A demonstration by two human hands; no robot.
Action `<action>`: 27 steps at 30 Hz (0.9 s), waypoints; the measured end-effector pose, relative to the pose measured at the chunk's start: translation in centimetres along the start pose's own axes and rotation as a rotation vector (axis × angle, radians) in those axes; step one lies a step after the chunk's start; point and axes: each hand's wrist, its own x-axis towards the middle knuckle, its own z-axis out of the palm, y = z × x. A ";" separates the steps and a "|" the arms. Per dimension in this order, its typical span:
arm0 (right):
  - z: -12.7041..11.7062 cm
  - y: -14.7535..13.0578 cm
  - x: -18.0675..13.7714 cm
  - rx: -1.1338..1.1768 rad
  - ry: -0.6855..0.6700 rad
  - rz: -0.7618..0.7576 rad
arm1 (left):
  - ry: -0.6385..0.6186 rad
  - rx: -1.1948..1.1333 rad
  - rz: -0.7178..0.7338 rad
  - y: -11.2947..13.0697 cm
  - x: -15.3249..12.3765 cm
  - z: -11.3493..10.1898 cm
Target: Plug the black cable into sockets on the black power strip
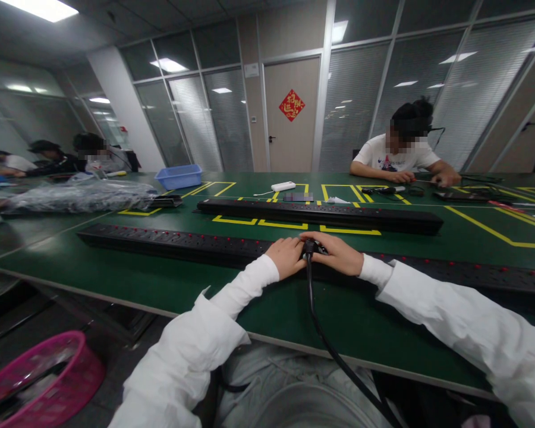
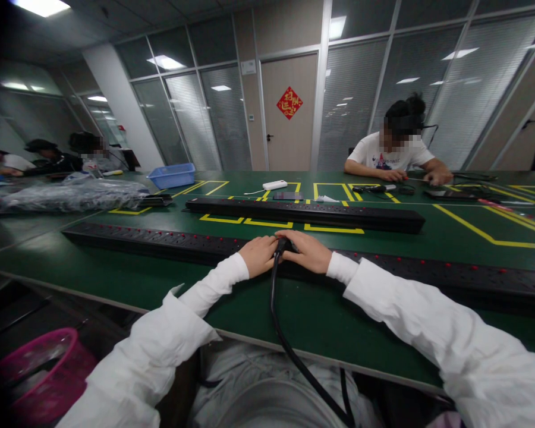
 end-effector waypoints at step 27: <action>-0.3 -1.1 -0.1 -0.070 0.042 -0.040 | 0.018 0.020 0.020 -0.1 0.0 0.1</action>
